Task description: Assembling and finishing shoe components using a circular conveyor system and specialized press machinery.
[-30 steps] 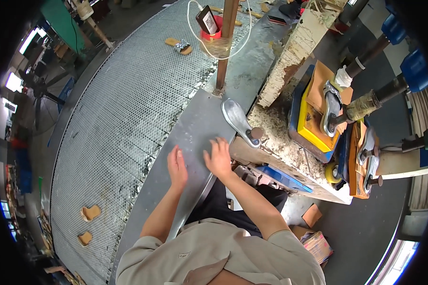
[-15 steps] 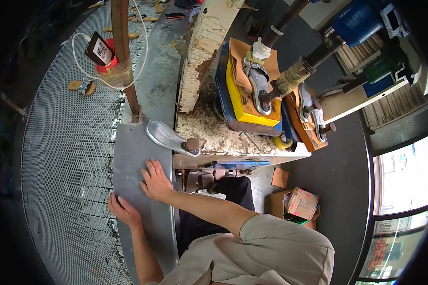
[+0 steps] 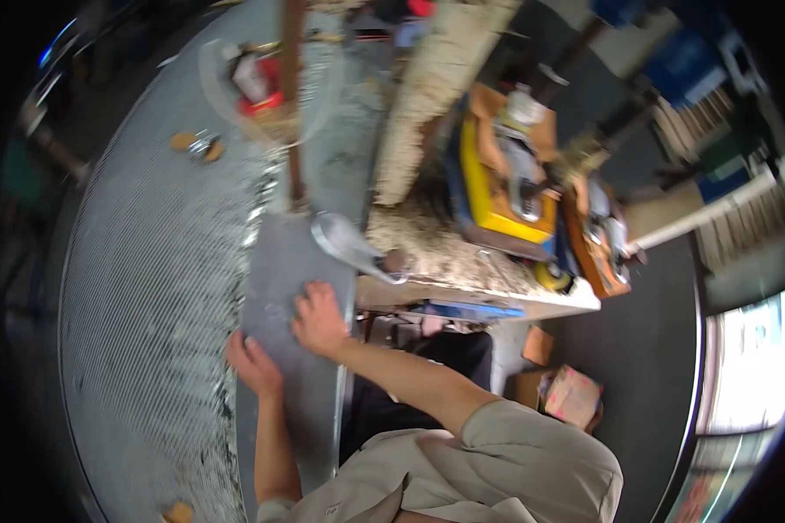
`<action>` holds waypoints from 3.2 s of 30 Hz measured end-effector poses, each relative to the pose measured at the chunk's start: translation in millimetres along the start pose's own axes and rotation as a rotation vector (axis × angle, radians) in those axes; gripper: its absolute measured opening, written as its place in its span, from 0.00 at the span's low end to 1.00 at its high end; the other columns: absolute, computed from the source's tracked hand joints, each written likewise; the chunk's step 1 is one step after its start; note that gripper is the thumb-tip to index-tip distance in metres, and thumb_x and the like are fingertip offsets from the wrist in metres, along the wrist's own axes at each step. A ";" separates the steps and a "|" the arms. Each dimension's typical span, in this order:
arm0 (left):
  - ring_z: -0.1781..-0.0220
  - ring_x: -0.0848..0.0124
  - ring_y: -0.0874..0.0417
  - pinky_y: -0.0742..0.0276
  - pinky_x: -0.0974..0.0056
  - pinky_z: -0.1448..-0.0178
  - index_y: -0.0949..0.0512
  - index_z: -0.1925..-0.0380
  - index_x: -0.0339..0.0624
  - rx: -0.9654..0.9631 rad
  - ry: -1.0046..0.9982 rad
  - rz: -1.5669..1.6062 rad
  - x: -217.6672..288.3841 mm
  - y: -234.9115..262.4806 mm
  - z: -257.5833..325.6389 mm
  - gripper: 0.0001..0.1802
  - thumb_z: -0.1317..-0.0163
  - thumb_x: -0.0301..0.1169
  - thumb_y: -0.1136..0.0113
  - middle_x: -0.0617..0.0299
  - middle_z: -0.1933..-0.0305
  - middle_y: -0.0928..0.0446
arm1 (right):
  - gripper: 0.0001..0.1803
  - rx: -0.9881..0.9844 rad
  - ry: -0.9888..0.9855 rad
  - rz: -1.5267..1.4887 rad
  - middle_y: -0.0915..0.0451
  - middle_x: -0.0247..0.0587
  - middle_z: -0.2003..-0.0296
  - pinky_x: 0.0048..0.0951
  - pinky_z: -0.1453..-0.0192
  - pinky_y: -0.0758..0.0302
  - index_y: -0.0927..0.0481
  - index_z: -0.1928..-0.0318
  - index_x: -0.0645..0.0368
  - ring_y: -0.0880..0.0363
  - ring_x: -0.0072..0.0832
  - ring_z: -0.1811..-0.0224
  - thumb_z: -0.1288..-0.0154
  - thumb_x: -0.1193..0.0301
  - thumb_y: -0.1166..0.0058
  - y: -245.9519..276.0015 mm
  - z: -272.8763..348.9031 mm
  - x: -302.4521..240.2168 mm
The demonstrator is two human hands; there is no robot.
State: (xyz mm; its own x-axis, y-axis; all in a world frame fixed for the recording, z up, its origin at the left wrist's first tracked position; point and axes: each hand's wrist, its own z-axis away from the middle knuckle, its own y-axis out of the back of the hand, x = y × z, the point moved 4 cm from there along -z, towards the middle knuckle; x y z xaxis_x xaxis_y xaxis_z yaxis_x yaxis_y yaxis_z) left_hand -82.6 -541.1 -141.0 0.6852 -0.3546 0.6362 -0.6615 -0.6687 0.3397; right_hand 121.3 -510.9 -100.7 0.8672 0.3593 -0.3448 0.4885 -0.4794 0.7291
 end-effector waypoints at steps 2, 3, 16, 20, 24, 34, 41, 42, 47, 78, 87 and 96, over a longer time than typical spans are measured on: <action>0.30 0.42 0.27 0.33 0.45 0.23 0.25 0.34 0.28 -0.035 0.027 0.068 12.6 -1.5 -6.3 0.21 0.21 0.30 0.46 0.37 0.32 0.26 | 0.29 0.071 0.027 0.042 0.31 0.65 0.33 0.59 0.22 0.36 0.21 0.39 0.66 0.36 0.63 0.27 0.34 0.60 0.36 7.3 2.6 5.5; 0.30 0.42 0.27 0.33 0.45 0.23 0.26 0.33 0.28 -0.053 0.027 0.086 12.7 0.6 -14.8 0.22 0.21 0.30 0.46 0.37 0.32 0.26 | 0.27 0.014 0.023 0.020 0.30 0.64 0.34 0.58 0.25 0.33 0.21 0.41 0.66 0.33 0.62 0.29 0.33 0.60 0.36 9.4 0.6 3.2; 0.30 0.40 0.25 0.28 0.43 0.27 0.31 0.27 0.32 -0.081 -0.192 -0.132 -43.0 -178.9 -386.8 0.33 0.31 0.30 0.37 0.36 0.31 0.26 | 0.31 -0.054 0.092 0.092 0.33 0.63 0.33 0.64 0.22 0.39 0.27 0.36 0.65 0.37 0.61 0.27 0.32 0.59 0.36 -14.0 -16.1 10.5; 0.21 0.40 0.33 0.34 0.44 0.19 0.37 0.22 0.33 -0.065 -0.092 -0.305 -70.8 -233.7 -466.6 0.41 0.33 0.30 0.35 0.37 0.21 0.35 | 0.31 -0.089 0.089 0.084 0.34 0.64 0.33 0.66 0.24 0.39 0.27 0.37 0.67 0.38 0.64 0.28 0.33 0.60 0.36 -15.3 -26.6 8.9; 0.16 0.41 0.40 0.40 0.44 0.15 0.40 0.21 0.33 -0.181 -0.008 -0.497 -73.5 -265.9 -491.4 0.42 0.32 0.34 0.35 0.38 0.17 0.41 | 0.33 -0.133 0.077 0.112 0.33 0.64 0.33 0.66 0.24 0.39 0.26 0.36 0.66 0.37 0.63 0.28 0.34 0.58 0.37 -21.1 -30.2 15.0; 0.18 0.31 0.39 0.43 0.35 0.16 0.13 0.53 0.40 -0.446 -0.496 -0.471 -48.0 -182.6 -376.6 0.23 0.45 0.41 0.30 0.35 0.20 0.35 | 0.32 -0.058 0.079 0.071 0.32 0.61 0.33 0.61 0.21 0.39 0.26 0.34 0.65 0.37 0.58 0.26 0.29 0.56 0.41 4.3 -39.2 19.0; 0.30 0.35 0.26 0.30 0.40 0.23 0.29 0.32 0.34 -0.968 -0.452 -0.683 -11.9 -96.1 -297.4 0.42 0.44 0.43 0.30 0.33 0.28 0.30 | 0.28 0.045 0.090 -0.032 0.31 0.58 0.33 0.54 0.21 0.35 0.25 0.36 0.63 0.37 0.56 0.25 0.30 0.61 0.37 40.1 -32.4 44.1; 0.30 0.35 0.26 0.30 0.40 0.23 0.29 0.32 0.34 -0.962 -0.481 -0.702 -16.4 -80.6 -297.3 0.42 0.44 0.43 0.30 0.33 0.28 0.30 | 0.27 0.162 0.117 -0.142 0.29 0.58 0.35 0.54 0.22 0.32 0.25 0.38 0.63 0.33 0.56 0.27 0.32 0.65 0.35 48.2 -22.6 44.0; 0.28 0.40 0.26 0.26 0.44 0.26 0.29 0.30 0.37 -0.735 -0.132 -0.726 -65.0 -27.9 -255.6 0.38 0.40 0.33 0.28 0.36 0.30 0.29 | 0.32 0.445 -0.015 -0.170 0.26 0.60 0.38 0.57 0.26 0.31 0.25 0.39 0.64 0.29 0.60 0.31 0.42 0.68 0.29 173.9 52.2 72.7; 0.28 0.61 0.23 0.24 0.48 0.25 0.36 0.24 0.42 -0.530 0.886 1.703 238.8 13.0 149.4 0.44 0.25 0.63 0.41 0.58 0.27 0.26 | 0.39 0.318 -0.484 -0.629 0.13 0.54 0.47 0.39 0.39 0.18 0.24 0.35 0.67 0.11 0.41 0.46 0.44 0.66 0.20 224.1 217.3 -35.5; 0.29 0.62 0.22 0.24 0.49 0.26 0.34 0.24 0.45 -0.147 0.577 1.686 190.1 101.8 116.9 0.39 0.25 0.53 0.34 0.60 0.28 0.25 | 0.35 0.059 -0.504 -0.877 0.18 0.42 0.44 0.35 0.34 0.23 0.25 0.38 0.65 0.18 0.30 0.44 0.45 0.77 0.23 229.6 270.2 -55.6; 0.36 0.63 0.17 0.18 0.52 0.33 0.29 0.29 0.41 0.027 0.525 1.421 111.3 174.4 111.7 0.31 0.23 0.45 0.34 0.57 0.37 0.20 | 0.33 0.493 -0.532 -0.289 0.16 0.52 0.43 0.43 0.34 0.22 0.24 0.35 0.70 0.16 0.40 0.42 0.34 0.68 0.24 243.7 343.4 111.4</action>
State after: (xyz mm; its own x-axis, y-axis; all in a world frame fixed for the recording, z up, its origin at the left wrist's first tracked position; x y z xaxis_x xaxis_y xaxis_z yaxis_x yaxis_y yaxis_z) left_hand -87.7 -770.2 -88.3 -0.6852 -0.4345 0.5846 -0.6506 0.0044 -0.7594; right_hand 370.2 -862.6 -164.4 0.5679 0.1520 -0.8089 0.5809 -0.7703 0.2631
